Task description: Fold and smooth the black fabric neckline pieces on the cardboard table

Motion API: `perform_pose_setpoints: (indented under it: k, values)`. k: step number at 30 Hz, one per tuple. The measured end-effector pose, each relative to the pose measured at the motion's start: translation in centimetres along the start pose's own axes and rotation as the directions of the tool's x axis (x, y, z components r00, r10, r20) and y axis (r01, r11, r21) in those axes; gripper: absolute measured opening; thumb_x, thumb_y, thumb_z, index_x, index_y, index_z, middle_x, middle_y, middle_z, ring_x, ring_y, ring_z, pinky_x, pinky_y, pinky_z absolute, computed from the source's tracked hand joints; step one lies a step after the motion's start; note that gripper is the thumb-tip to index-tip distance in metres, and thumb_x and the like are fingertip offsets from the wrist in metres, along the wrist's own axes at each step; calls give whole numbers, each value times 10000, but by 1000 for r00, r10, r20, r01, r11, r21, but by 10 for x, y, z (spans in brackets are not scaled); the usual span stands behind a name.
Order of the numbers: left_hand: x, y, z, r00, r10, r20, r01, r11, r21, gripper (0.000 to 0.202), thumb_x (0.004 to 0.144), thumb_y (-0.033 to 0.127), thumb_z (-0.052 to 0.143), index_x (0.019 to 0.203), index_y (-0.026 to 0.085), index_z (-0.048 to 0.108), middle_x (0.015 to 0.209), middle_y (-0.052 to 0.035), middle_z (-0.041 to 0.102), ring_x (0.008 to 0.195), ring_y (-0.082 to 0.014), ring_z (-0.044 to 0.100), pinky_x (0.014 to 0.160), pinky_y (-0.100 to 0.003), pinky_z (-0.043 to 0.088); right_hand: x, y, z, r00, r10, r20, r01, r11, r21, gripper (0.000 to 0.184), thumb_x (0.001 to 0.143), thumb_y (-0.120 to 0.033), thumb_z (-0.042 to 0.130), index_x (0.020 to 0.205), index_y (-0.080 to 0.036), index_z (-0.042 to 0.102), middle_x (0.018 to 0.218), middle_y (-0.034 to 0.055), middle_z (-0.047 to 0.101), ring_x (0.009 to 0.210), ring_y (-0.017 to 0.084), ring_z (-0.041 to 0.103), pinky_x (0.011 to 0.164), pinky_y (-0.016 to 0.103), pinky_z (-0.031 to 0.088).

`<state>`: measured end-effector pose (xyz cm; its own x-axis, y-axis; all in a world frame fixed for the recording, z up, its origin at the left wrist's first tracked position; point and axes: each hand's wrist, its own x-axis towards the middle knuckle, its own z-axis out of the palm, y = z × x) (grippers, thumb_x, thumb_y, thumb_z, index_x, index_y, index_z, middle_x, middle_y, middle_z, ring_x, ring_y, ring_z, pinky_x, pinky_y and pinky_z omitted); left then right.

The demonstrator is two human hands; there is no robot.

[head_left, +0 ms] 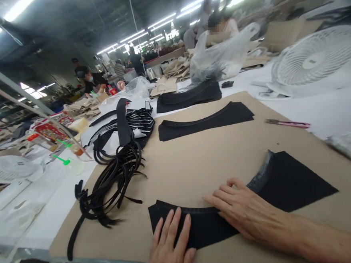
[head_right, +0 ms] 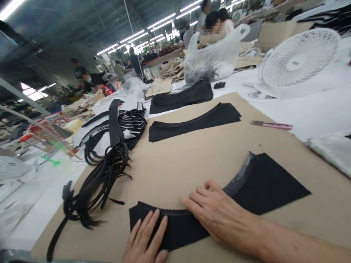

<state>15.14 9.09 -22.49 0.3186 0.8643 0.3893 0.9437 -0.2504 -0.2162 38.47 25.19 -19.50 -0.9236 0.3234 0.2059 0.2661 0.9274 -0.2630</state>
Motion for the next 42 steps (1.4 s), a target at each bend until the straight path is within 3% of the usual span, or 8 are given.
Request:
perform_pose_setpoints:
  k: [6,10,14,19,23,32,38,42]
  values:
    - [7,-37,1,988,91,121,-95,995,24,491,933,242,453,1422,248,407,1465,-21,438,1375,-195,337,1187,-403,24,8,4,-34,960,195,203,-219,970,104,190,815,-236,631,987,-187,568,944,58,599,915,252,548,904,464,319]
    - [18,-61,0,999,0,44,8,986,-165,332,931,191,482,1224,307,587,1295,15,598,1281,-187,453,1153,-427,187,11,1,-44,905,287,313,-348,924,159,132,811,-252,634,921,-197,585,901,49,615,884,245,563,878,428,345]
    - [51,-30,-6,960,-268,80,275,854,-441,267,903,222,553,1162,258,606,1142,-36,643,1119,-206,541,968,-377,426,11,-2,-41,886,314,341,-393,899,195,100,795,-228,634,881,-200,593,882,37,627,860,237,570,850,405,359]
    - [100,19,-15,874,-183,450,452,647,-614,280,787,95,624,1037,218,642,989,-24,633,987,-196,551,883,-331,448,8,-3,-34,878,342,334,-417,890,186,108,774,-185,628,878,-184,598,921,53,624,889,245,566,825,396,369]
    - [116,23,-17,822,-165,545,511,636,-578,205,743,47,568,838,210,648,886,-10,615,922,-192,543,818,-310,426,5,-2,-29,896,336,291,-405,887,221,106,768,-180,628,870,-188,598,925,51,618,889,241,558,794,372,376]
    - [128,25,-14,772,-109,626,526,662,-533,226,647,25,520,741,198,632,775,2,597,784,-162,550,709,-268,397,-3,1,-17,911,348,220,-407,845,347,99,754,-125,592,814,-203,601,841,17,621,827,203,559,744,319,376]
    - [127,23,-15,792,-115,600,507,671,-541,236,684,23,528,754,214,649,794,10,610,801,-156,574,728,-262,427,-10,1,-12,936,316,153,-351,819,454,170,763,-47,577,835,-196,616,855,3,604,836,164,550,766,278,392]
    - [107,34,-10,904,-108,414,346,754,-558,282,819,36,461,846,217,676,829,-10,629,814,-165,594,730,-278,482,-22,-1,-5,977,206,59,-211,884,417,220,871,-40,460,887,-181,629,886,37,586,863,174,527,777,285,405]
